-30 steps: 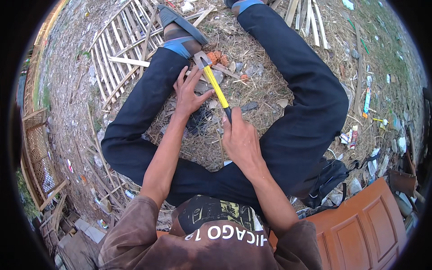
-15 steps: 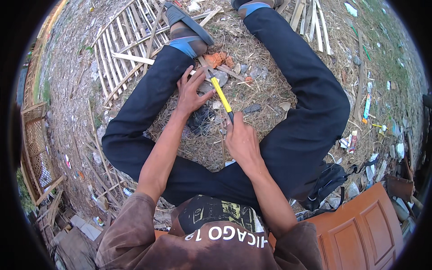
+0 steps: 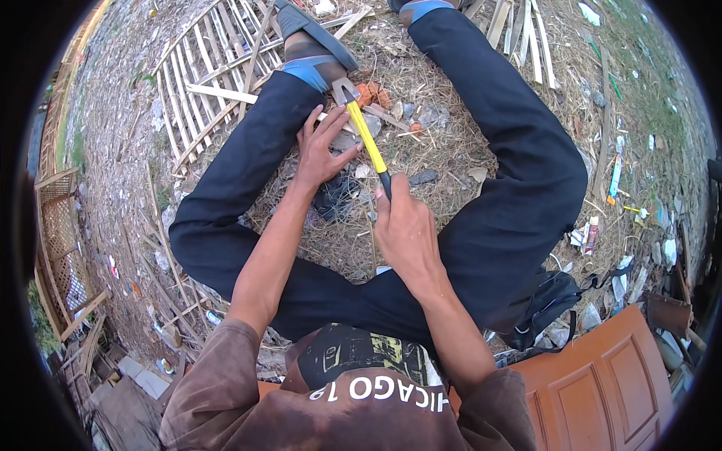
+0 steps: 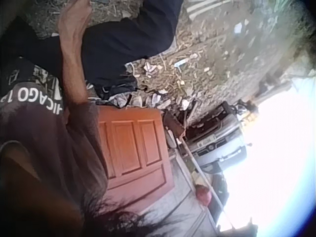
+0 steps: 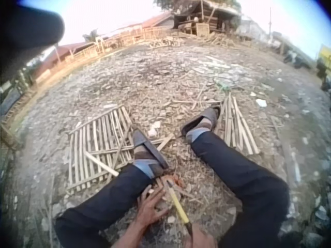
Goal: The person assembles a geometric bamboo frame by aligning thin wooden slats and securing them together using a hammer and small nails.
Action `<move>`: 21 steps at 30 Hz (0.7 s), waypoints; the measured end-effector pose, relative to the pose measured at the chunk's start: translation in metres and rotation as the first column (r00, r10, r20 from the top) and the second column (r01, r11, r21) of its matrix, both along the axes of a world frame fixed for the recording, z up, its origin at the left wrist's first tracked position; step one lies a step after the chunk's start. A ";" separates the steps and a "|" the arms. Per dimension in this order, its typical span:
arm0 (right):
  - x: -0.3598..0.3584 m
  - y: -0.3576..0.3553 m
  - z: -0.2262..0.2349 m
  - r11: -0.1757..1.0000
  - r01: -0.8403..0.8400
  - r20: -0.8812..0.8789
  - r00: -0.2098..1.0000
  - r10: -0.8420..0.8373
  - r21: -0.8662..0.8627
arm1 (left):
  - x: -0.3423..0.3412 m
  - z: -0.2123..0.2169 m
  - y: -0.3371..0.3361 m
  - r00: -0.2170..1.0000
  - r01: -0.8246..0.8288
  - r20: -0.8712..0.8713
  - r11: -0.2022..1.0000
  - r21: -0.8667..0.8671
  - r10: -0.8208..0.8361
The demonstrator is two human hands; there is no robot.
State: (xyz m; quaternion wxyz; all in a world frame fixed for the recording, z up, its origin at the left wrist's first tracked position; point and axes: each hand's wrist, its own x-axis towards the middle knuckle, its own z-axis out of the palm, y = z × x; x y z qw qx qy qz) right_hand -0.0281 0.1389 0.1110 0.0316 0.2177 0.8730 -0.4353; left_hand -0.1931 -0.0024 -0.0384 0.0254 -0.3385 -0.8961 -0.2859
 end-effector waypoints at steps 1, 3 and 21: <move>-0.003 -0.002 0.015 0.999 0.013 -0.049 0.999 -0.016 -0.044 | 0.000 -0.001 -0.001 1.000 -0.003 -0.005 1.000 0.000 0.003; -0.004 -0.005 0.021 0.996 0.037 -0.138 0.989 -0.048 -0.082 | 0.000 0.000 -0.002 1.000 -0.003 -0.010 1.000 0.002 0.003; 0.007 -0.003 -0.021 0.999 0.003 0.044 0.999 -0.005 0.040 | 0.000 0.000 0.001 1.000 0.005 -0.008 1.000 0.024 -0.005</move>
